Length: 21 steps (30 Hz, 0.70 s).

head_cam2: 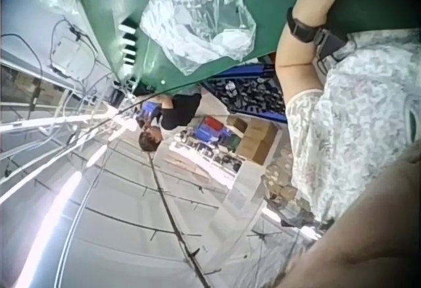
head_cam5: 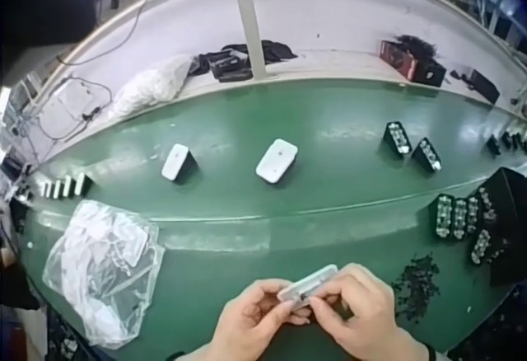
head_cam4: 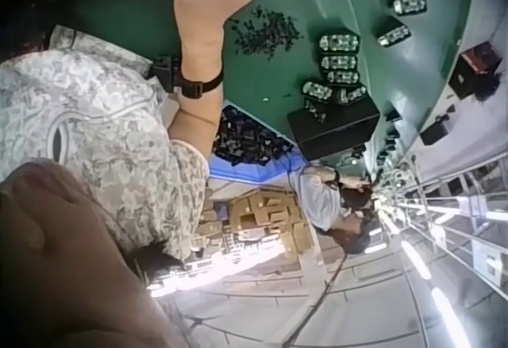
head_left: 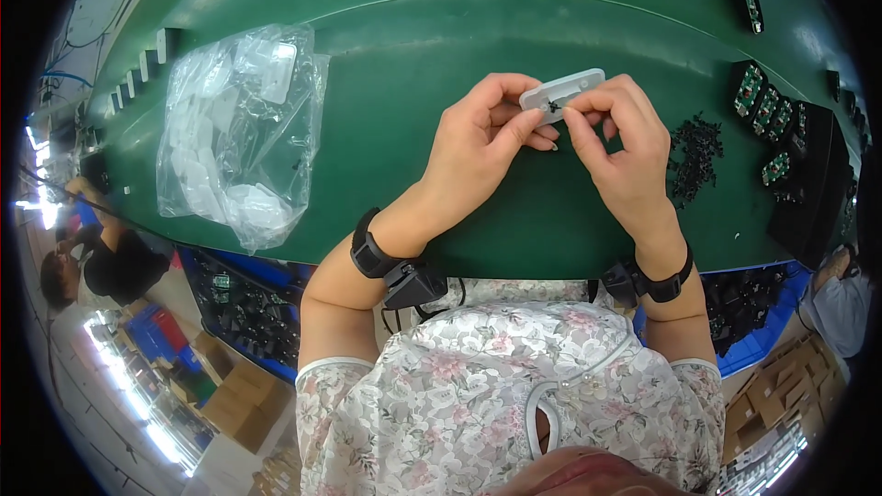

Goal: The person assembles electronic devices by inserting a small black component into a white plastic base and then pressing a black housing over the assembly. They repeat this process multiple times, placing each completed unit onto the green assembly line surface.

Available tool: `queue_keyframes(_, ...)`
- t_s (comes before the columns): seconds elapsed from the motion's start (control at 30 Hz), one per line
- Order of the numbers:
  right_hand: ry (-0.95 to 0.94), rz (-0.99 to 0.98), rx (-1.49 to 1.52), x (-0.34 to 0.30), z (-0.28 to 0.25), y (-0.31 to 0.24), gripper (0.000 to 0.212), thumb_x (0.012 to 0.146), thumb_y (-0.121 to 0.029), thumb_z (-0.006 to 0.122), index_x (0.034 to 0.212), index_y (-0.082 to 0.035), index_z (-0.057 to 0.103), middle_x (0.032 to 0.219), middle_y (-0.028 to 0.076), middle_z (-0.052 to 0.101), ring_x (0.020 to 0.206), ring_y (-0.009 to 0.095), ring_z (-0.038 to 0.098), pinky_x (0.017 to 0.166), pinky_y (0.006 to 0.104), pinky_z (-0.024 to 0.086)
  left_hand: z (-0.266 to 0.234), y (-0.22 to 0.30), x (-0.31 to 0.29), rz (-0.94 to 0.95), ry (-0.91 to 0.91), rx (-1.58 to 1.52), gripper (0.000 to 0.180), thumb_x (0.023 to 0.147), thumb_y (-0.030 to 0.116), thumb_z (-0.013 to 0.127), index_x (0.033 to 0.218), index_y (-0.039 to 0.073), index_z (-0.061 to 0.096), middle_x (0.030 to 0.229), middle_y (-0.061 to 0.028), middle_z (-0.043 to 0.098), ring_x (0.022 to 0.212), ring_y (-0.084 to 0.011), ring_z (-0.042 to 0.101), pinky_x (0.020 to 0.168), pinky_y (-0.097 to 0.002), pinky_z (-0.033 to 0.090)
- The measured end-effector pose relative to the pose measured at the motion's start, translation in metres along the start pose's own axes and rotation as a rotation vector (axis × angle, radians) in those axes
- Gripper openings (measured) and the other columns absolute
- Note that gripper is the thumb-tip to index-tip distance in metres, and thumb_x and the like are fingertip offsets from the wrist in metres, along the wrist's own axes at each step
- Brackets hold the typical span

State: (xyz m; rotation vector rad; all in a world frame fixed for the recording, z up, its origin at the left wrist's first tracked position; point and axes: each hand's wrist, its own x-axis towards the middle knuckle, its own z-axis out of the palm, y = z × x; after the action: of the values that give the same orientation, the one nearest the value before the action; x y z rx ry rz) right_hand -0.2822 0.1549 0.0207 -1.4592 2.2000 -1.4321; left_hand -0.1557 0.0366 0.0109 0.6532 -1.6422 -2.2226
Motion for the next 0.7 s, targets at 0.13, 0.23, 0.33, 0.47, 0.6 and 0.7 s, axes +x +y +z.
queue_keyframes(0.13, -0.001, -0.008, -0.058, -0.001, 0.004, 0.002, 0.01, 0.078, 0.0, 0.069, 0.082, -0.003, 0.06, 0.077, 0.004, 0.056, 0.063, 0.012, 0.051, 0.052, 0.0239, 0.038, 0.003, -0.003, -0.001, -0.03, 0.007, -0.022, 0.018, 0.095, 0.003, 0.05, 0.111, -0.005, 0.048, 0.1, -0.0158, 0.065, 0.084, -0.0183, 0.067, 0.074, -0.0291, 0.058)
queue_keyframes(0.23, 0.015, -0.016, -0.076, -0.001, 0.006, 0.002, 0.01, 0.078, 0.0, 0.068, 0.082, -0.003, 0.059, 0.076, 0.004, 0.055, 0.062, 0.011, 0.049, 0.052, 0.0238, 0.037, 0.006, -0.001, -0.003, 0.01, 0.023, 0.032, 0.017, 0.095, 0.003, 0.052, 0.11, -0.005, 0.047, 0.095, -0.0142, 0.065, 0.083, -0.0181, 0.068, 0.074, -0.0294, 0.058)
queue_keyframes(0.33, 0.003, 0.048, 0.027, -0.002, 0.008, 0.003, 0.011, 0.079, 0.001, 0.068, 0.082, -0.002, 0.058, 0.073, 0.004, 0.053, 0.06, 0.011, 0.048, 0.052, 0.024, 0.037, 0.011, -0.01, -0.004, 0.166, 0.057, 0.086, 0.02, 0.094, 0.003, 0.054, 0.111, -0.004, 0.047, 0.09, -0.0124, 0.065, 0.081, -0.0183, 0.068, 0.073, -0.0299, 0.058)
queue_keyframes(0.47, 0.021, 0.016, 0.001, -0.003, 0.012, 0.0, 0.01, 0.08, 0.001, 0.067, 0.082, -0.002, 0.057, 0.072, 0.005, 0.052, 0.06, 0.012, 0.048, 0.05, 0.0247, 0.037, 0.01, -0.007, -0.006, 0.21, 0.091, 0.246, 0.02, 0.092, 0.002, 0.056, 0.11, -0.002, 0.049, 0.089, -0.0108, 0.066, 0.078, -0.0181, 0.069, 0.07, -0.0297, 0.057)
queue_keyframes(0.6, 0.047, -0.13, -0.106, -0.005, 0.015, 0.004, 0.012, 0.079, 0.0, 0.069, 0.083, -0.003, 0.058, 0.071, 0.006, 0.052, 0.059, 0.015, 0.049, 0.049, 0.0254, 0.037, 0.008, -0.01, -0.004, 0.312, 0.123, 0.391, 0.018, 0.09, 0.001, 0.058, 0.107, -0.001, 0.052, 0.087, -0.0094, 0.066, 0.072, -0.0163, 0.068, 0.063, -0.0285, 0.055)
queue_keyframes(0.7, -0.006, -0.064, -0.076, -0.008, 0.013, 0.005, 0.014, 0.078, -0.001, 0.07, 0.085, -0.003, 0.058, 0.079, 0.005, 0.052, 0.066, 0.013, 0.048, 0.056, 0.0232, 0.039, 0.006, -0.009, -0.004, 0.287, 0.124, 0.325, 0.017, 0.09, 0.001, 0.058, 0.106, -0.001, 0.053, 0.085, -0.0087, 0.065, 0.068, -0.0146, 0.066, 0.059, -0.0264, 0.052)
